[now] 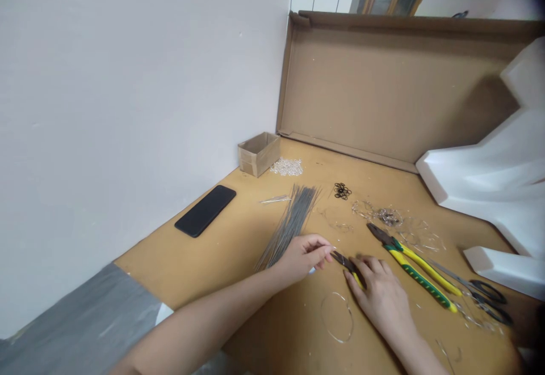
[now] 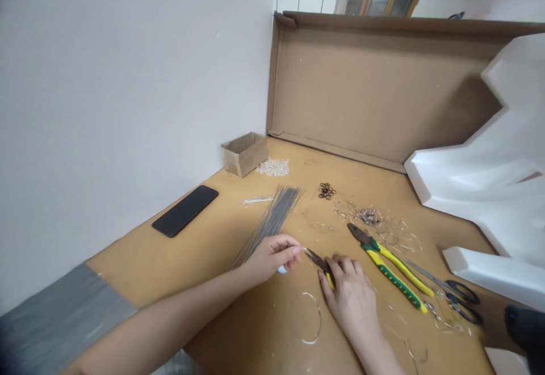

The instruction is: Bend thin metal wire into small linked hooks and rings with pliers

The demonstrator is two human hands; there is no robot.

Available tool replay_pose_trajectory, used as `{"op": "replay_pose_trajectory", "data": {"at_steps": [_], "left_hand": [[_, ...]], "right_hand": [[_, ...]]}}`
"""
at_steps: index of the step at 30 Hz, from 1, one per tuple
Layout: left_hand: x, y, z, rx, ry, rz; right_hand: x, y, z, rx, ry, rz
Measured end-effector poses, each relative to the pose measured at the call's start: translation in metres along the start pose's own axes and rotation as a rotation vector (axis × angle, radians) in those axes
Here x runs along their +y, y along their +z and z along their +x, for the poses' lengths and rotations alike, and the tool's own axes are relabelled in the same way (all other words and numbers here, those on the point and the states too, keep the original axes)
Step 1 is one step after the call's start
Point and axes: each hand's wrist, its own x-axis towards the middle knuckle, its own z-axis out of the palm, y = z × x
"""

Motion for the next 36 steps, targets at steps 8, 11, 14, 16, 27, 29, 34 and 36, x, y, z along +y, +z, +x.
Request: {"op": "replay_pose_trajectory", "data": {"at_steps": [8, 11, 14, 16, 27, 29, 34, 36], "left_hand": [[0.0005, 0.0004, 0.0005, 0.002, -0.008, -0.008], [0.0005, 0.0005, 0.0004, 0.004, -0.008, -0.002], [-0.0004, 0.0004, 0.0002, 0.002, -0.009, 0.001], [-0.0010, 0.0002, 0.0003, 0.001, -0.003, 0.002], [0.0017, 0.0014, 0.0005, 0.006, -0.004, -0.016], [0.0029, 0.0018, 0.0003, 0.006, 0.000, -0.018], [0.0062, 0.0024, -0.0016, 0.002, 0.009, 0.003], [0.0052, 0.0021, -0.0017, 0.000, 0.012, 0.001]], "right_hand": [[-0.0003, -0.0004, 0.0006, 0.013, -0.005, 0.010], [0.0001, 0.0007, 0.0007, 0.029, -0.005, 0.013], [0.0001, 0.0009, 0.0005, 0.040, -0.004, 0.015], [-0.0002, 0.0000, 0.0004, 0.036, -0.003, 0.012], [-0.0014, -0.0025, 0.0004, 0.027, 0.004, 0.016], [-0.0015, -0.0028, 0.0003, 0.026, -0.003, 0.016], [-0.0040, -0.0059, -0.0002, -0.004, 0.016, 0.019], [-0.0055, -0.0077, -0.0003, -0.014, 0.032, 0.023]]}}
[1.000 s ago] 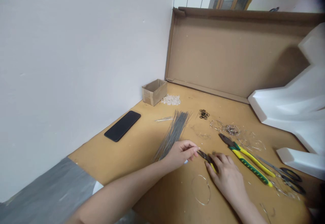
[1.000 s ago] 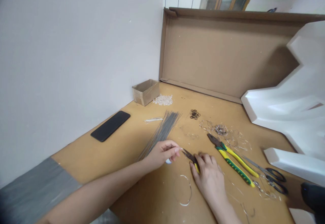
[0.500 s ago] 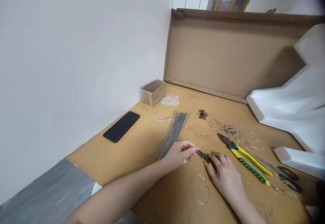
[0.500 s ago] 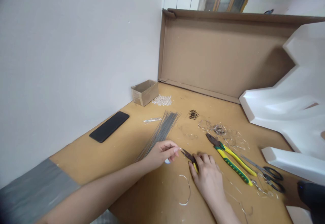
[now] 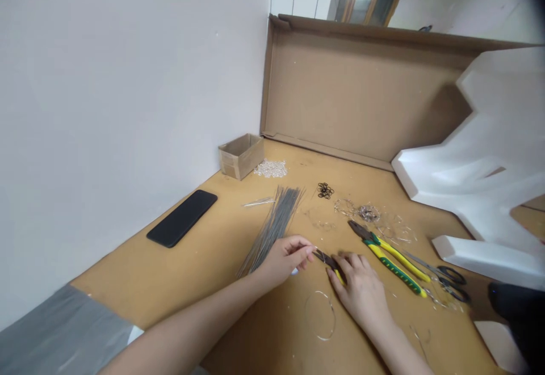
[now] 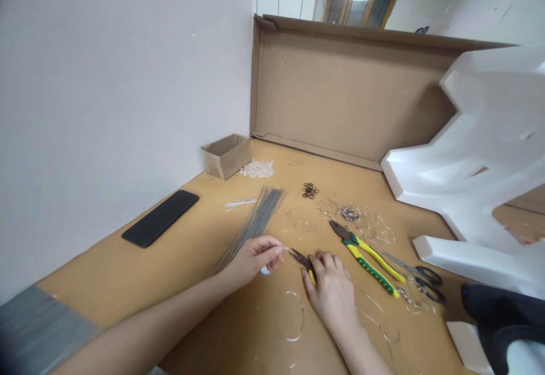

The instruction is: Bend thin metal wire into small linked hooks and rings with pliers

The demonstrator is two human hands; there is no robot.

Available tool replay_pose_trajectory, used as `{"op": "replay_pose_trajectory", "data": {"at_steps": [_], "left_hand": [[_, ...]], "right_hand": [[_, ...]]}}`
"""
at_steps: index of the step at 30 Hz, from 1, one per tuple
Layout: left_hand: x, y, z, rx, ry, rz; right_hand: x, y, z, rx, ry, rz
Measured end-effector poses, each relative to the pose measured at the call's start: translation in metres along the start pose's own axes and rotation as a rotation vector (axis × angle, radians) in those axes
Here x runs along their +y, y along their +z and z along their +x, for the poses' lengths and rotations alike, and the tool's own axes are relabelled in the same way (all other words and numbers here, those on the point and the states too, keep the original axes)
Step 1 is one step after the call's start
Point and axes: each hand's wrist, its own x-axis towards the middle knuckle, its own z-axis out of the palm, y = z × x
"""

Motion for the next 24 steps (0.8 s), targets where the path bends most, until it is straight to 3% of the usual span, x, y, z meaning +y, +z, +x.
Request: {"op": "replay_pose_trajectory", "data": {"at_steps": [24], "left_hand": [[-0.0015, 0.0001, -0.0013, -0.001, -0.035, 0.006]], "right_hand": [[-0.0069, -0.0093, -0.0011, -0.057, 0.068, 0.055]]}}
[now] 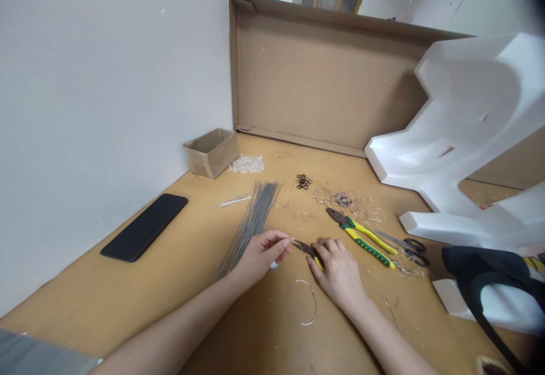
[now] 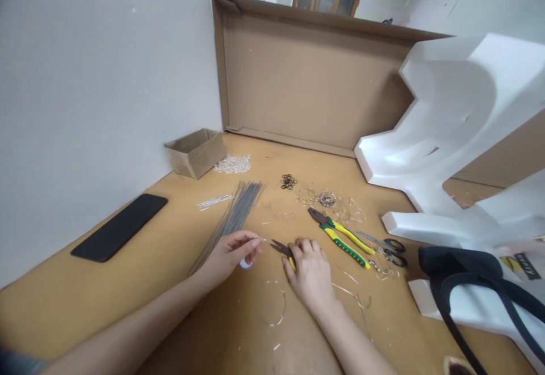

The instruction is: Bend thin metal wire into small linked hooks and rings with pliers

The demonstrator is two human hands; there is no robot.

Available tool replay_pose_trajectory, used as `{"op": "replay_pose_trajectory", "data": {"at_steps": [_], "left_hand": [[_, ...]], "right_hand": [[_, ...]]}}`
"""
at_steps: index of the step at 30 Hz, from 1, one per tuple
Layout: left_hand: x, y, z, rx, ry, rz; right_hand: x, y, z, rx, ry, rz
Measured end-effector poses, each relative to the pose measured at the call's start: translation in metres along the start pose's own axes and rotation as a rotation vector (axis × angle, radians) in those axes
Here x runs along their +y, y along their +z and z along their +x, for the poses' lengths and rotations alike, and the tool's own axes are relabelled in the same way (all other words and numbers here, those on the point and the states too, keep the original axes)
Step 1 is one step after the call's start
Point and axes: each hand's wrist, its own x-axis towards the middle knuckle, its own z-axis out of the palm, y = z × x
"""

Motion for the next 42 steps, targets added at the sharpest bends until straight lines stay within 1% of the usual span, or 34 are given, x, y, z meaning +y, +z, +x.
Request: {"op": "replay_pose_trajectory", "data": {"at_steps": [7, 13, 30, 42], "left_hand": [[0.0053, 0.0008, -0.0013, -0.002, 0.005, 0.018], [0.0012, -0.0002, -0.0007, -0.007, -0.001, 0.031], [-0.0039, -0.0018, 0.0006, -0.004, 0.013, 0.029], [0.0014, -0.0006, -0.0010, -0.001, 0.012, 0.020]], "right_hand": [[0.0003, 0.0015, 0.0002, 0.013, 0.001, 0.004], [0.0008, 0.0015, -0.0004, -0.003, 0.015, 0.008], [-0.0002, 0.0002, -0.0012, 0.003, 0.017, 0.026], [-0.0002, -0.0003, -0.0011, 0.003, 0.009, 0.016]]}}
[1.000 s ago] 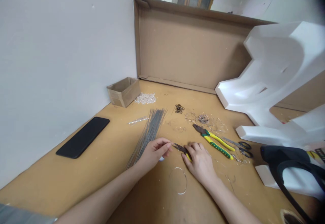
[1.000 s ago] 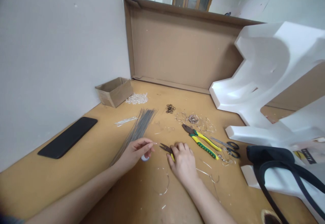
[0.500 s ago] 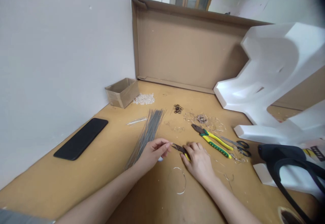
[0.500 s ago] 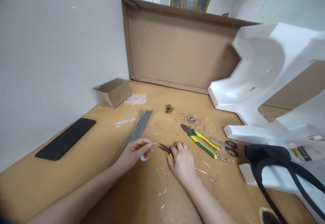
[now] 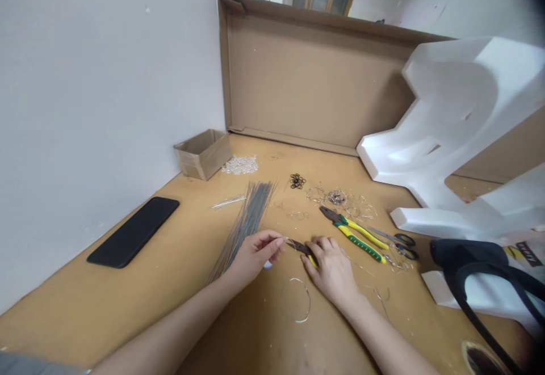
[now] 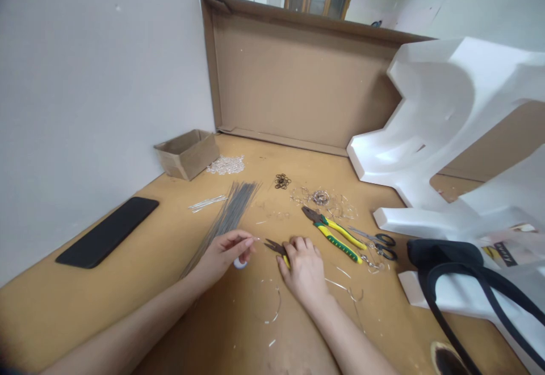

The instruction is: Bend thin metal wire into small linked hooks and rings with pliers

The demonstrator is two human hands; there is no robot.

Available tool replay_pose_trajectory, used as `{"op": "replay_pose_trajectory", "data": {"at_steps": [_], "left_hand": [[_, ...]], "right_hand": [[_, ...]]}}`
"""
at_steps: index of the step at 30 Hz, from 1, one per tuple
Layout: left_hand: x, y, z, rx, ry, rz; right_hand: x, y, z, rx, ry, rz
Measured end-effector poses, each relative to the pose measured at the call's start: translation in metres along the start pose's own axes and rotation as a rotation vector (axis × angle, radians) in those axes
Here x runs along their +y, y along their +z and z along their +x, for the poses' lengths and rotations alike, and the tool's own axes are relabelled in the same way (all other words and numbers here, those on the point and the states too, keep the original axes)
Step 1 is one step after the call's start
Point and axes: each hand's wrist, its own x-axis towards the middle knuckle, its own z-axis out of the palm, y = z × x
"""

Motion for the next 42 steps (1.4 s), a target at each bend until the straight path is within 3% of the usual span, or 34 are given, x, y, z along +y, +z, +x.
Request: {"op": "replay_pose_trajectory", "data": {"at_steps": [42], "left_hand": [[-0.0039, -0.0013, 0.0005, -0.010, 0.013, 0.022]], "right_hand": [[-0.0010, -0.0014, -0.0005, 0.002, -0.005, -0.017]]}}
